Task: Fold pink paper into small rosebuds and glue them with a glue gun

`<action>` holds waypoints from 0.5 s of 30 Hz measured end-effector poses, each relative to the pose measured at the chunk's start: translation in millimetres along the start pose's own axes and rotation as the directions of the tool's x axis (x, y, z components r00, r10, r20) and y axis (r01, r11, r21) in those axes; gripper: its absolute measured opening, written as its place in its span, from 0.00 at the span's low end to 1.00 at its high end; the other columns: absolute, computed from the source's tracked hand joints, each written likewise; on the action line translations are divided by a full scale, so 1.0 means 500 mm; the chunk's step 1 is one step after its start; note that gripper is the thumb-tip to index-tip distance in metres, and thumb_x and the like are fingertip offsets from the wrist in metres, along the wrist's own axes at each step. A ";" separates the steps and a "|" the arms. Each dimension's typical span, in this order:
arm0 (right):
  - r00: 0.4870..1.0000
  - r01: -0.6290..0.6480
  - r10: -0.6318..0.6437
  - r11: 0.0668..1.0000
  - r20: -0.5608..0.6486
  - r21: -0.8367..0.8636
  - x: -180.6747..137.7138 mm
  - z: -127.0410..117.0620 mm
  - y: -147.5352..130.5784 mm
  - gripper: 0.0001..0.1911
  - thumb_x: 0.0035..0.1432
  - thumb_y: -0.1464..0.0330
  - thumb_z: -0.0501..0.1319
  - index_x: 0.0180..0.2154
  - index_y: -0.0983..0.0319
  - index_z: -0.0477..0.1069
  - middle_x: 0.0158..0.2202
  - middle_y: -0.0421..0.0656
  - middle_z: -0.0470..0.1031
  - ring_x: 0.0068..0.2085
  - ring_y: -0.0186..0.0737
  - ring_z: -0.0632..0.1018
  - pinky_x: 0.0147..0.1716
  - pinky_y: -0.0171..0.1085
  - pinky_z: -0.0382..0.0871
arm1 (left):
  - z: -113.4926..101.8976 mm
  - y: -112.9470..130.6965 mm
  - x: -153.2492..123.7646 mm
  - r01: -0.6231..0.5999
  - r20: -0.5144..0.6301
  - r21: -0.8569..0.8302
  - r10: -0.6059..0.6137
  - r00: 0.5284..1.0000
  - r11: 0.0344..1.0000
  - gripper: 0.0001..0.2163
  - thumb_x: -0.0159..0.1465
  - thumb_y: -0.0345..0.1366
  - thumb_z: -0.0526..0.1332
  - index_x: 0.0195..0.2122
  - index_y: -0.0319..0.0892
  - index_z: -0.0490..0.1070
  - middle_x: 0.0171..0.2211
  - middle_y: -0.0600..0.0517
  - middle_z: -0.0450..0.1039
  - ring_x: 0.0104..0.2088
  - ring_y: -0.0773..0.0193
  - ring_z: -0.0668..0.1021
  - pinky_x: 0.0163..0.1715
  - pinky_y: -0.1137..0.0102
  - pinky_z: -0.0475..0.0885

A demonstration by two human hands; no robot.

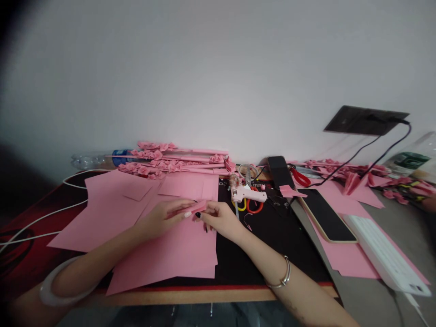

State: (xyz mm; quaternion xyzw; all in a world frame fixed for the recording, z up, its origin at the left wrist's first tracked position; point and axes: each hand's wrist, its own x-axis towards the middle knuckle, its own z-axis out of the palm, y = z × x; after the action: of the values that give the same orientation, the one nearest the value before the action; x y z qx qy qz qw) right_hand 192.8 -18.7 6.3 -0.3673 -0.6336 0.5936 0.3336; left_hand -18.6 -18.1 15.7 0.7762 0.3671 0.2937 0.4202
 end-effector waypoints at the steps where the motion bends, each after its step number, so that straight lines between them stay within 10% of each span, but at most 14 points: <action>1: 1.000 0.004 -0.004 1.000 0.004 -0.007 0.000 -0.001 0.001 0.10 0.55 0.68 0.59 0.37 0.65 0.76 0.32 0.44 0.79 0.20 0.28 0.71 0.18 0.28 0.62 | 0.000 0.000 0.000 -0.004 0.005 0.008 0.004 1.000 1.000 0.14 0.66 0.38 0.56 0.50 0.43 0.72 0.47 0.49 0.76 0.48 0.58 0.75 0.48 0.67 0.69; 15: 0.999 -0.043 0.042 0.998 -0.034 -0.046 0.000 0.003 0.003 0.08 0.55 0.66 0.58 0.32 0.65 0.71 0.17 0.36 0.71 0.16 0.29 0.68 0.17 0.28 0.62 | 0.004 0.004 -0.001 0.049 -0.058 0.036 -0.047 0.997 0.998 0.16 0.65 0.40 0.55 0.51 0.42 0.70 0.51 0.47 0.74 0.49 0.55 0.75 0.50 0.64 0.68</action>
State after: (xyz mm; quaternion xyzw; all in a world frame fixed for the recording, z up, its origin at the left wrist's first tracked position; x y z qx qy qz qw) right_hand 191.5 -19.4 4.5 -0.3980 -0.6337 0.5796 0.3226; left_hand -16.8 -19.9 16.4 0.7661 0.4028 0.2989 0.4018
